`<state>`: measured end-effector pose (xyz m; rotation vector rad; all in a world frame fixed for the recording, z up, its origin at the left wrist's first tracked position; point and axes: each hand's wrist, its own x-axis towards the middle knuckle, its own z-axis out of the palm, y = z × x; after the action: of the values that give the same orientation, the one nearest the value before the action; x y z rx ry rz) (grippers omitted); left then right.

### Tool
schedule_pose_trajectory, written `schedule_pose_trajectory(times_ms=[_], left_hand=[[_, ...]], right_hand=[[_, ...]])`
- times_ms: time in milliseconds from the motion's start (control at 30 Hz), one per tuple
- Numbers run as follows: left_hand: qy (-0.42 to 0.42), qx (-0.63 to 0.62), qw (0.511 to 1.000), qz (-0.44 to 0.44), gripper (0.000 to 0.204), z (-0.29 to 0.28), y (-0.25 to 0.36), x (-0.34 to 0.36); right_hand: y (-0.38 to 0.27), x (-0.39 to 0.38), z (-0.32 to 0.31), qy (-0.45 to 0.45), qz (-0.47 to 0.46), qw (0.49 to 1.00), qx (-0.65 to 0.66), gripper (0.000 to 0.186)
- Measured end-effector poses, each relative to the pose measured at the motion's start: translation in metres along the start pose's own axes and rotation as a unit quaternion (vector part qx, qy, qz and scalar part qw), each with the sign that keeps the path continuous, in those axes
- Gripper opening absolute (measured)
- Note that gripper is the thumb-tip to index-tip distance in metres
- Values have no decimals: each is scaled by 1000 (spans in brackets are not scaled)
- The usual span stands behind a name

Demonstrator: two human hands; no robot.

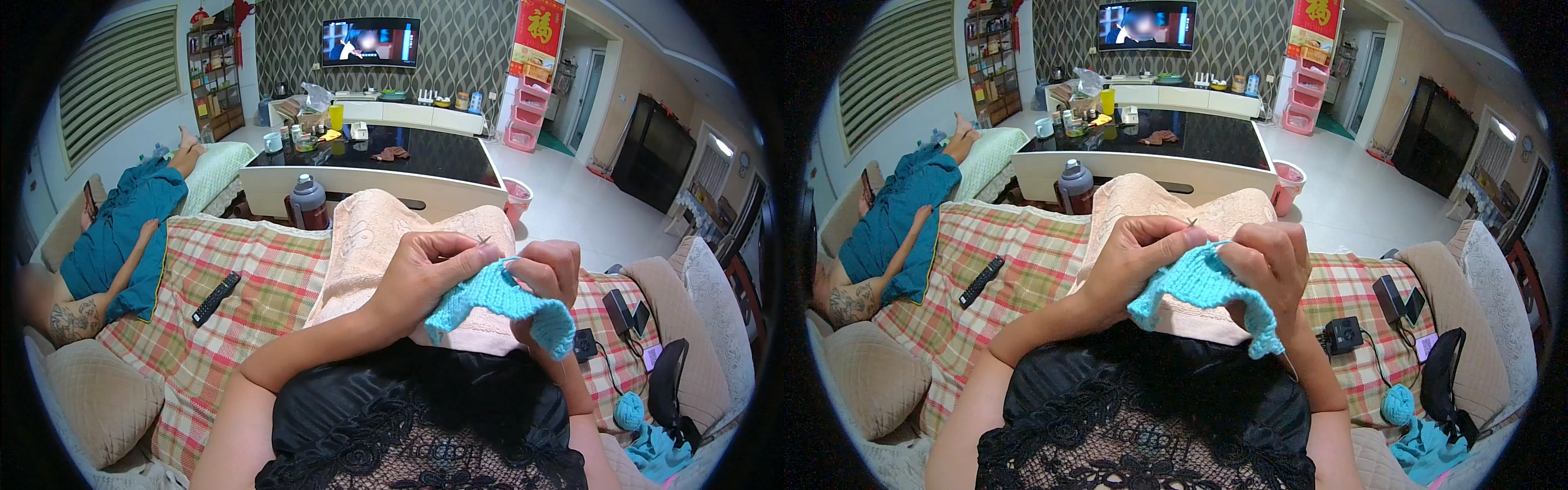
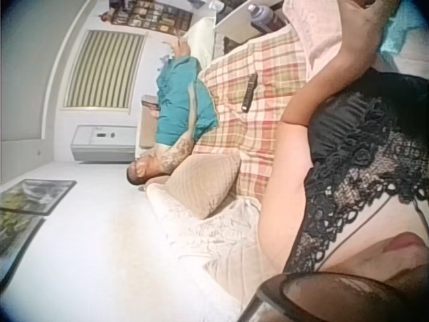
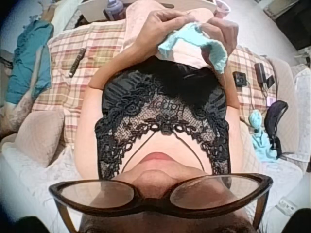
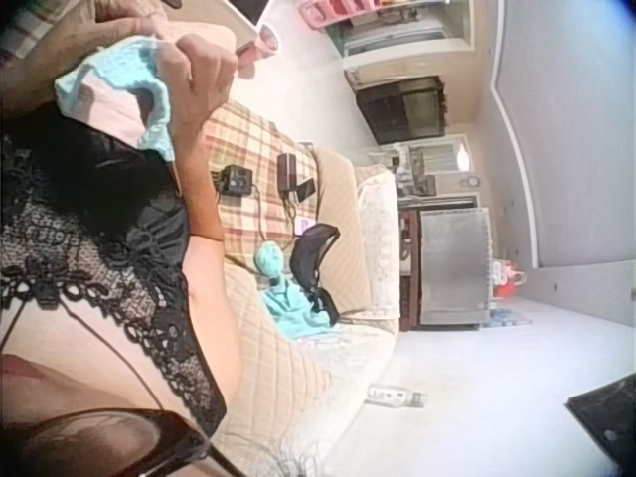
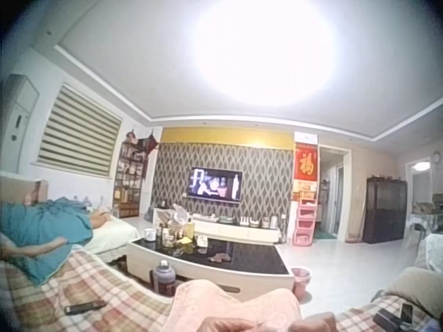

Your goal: The person knits a light blue fabric using knitting needles and yarn while lying on a sofa. The hands repeatedly loop and pull the yarn through stitches to extend the knitted piece.

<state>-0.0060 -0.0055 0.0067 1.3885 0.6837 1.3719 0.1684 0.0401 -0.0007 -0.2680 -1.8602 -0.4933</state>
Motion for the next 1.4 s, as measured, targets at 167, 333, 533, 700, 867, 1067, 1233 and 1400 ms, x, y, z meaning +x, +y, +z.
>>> schedule_pose_trajectory(times_ms=[167, 333, 533, 700, 867, 1067, 1233, 1400], left_hand=[[-7, -67, 998, -12, 17, -3, 2, -3], [-18, -108, 992, -69, 18, -2, 14, -3], [-31, -85, 995, -51, 18, -2, 8, -2], [-17, -90, 995, -38, 14, -6, 9, -1], [9, -134, 990, -53, 11, -10, 7, 1], [-36, -88, 994, -50, 11, -11, 9, 0], [-38, -42, 998, -27, 11, -12, 8, 1], [-64, -89, 992, -70, 12, -9, 9, 2]], right_hand=[[2, 7, -2, -55, -32, 994, 86, 39], [-3, 2, -4, -60, -112, 991, 50, 38], [-3, 4, -5, -73, -104, 991, 50, 39], [-7, 7, -13, -97, -99, 989, 50, 46], [-14, 3, -17, -52, -114, 991, 50, 50], [-9, 13, -23, -91, -111, 990, -9, 18], [-12, 30, -31, -116, -147, 982, -16, 16], [-9, 41, -35, -112, -191, 975, -9, 16]])
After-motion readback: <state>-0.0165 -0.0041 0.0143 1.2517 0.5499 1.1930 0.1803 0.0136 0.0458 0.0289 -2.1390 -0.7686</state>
